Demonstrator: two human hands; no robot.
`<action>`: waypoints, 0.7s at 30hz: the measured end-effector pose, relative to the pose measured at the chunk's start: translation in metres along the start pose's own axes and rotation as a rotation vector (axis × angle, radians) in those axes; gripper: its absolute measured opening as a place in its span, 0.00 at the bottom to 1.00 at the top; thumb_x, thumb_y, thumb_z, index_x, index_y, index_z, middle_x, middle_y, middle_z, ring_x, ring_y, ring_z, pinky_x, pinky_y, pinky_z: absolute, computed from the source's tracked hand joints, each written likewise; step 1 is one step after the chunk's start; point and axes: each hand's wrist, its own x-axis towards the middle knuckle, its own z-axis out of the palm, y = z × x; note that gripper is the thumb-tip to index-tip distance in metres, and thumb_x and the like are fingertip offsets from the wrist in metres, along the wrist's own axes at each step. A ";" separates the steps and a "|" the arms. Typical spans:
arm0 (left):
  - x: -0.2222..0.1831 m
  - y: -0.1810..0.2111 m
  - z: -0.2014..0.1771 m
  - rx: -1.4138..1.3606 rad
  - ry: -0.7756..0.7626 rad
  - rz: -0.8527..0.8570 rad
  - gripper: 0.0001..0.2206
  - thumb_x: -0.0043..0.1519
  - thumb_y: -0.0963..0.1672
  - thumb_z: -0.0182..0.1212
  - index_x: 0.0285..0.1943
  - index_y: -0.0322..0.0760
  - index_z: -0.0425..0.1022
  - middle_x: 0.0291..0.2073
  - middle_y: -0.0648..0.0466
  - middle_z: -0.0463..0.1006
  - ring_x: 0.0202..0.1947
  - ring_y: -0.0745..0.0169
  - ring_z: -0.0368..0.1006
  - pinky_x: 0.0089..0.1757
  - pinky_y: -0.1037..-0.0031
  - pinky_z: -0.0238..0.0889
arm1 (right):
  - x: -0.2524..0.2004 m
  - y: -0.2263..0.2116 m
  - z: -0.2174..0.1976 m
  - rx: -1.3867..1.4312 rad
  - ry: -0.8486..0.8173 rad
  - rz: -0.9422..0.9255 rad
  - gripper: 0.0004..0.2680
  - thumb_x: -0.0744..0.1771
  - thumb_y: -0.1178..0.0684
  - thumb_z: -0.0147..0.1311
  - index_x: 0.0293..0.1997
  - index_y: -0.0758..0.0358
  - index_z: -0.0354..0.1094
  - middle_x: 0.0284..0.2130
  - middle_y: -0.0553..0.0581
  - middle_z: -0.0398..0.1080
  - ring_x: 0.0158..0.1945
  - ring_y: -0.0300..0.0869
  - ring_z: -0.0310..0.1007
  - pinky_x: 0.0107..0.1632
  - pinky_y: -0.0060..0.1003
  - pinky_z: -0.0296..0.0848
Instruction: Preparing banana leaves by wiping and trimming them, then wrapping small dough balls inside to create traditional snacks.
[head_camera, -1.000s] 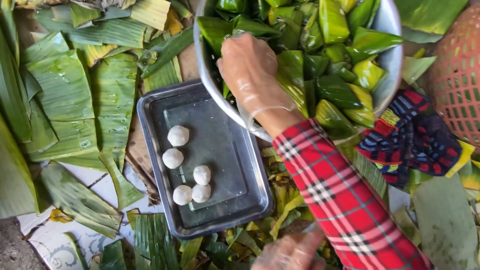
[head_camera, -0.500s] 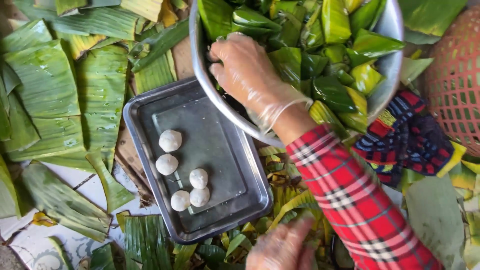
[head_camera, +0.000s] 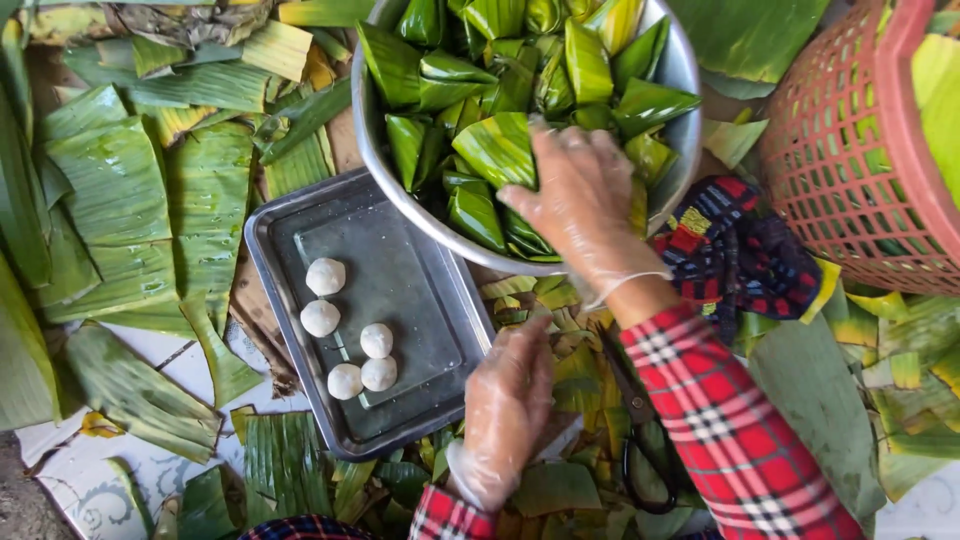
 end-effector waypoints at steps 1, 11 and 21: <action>0.002 -0.003 0.003 0.039 0.055 0.008 0.15 0.69 0.38 0.51 0.64 0.35 0.71 0.39 0.47 0.80 0.35 0.52 0.80 0.37 0.65 0.75 | 0.002 0.000 0.011 -0.092 0.019 -0.013 0.30 0.63 0.29 0.61 0.70 0.50 0.61 0.54 0.62 0.69 0.55 0.55 0.62 0.51 0.53 0.66; 0.003 0.011 -0.013 -0.099 0.121 -0.046 0.13 0.69 0.40 0.52 0.61 0.39 0.75 0.45 0.50 0.81 0.46 0.58 0.80 0.48 0.69 0.73 | 0.009 -0.018 0.003 -0.105 -0.019 -0.007 0.27 0.62 0.39 0.66 0.65 0.56 0.59 0.41 0.58 0.76 0.51 0.56 0.68 0.49 0.54 0.68; 0.007 0.024 -0.027 -0.238 0.115 -0.081 0.13 0.69 0.41 0.51 0.61 0.35 0.73 0.51 0.46 0.81 0.52 0.55 0.80 0.53 0.67 0.74 | -0.009 -0.034 -0.038 0.111 -0.125 0.126 0.37 0.66 0.51 0.63 0.81 0.49 0.35 0.25 0.51 0.65 0.22 0.40 0.63 0.23 0.33 0.68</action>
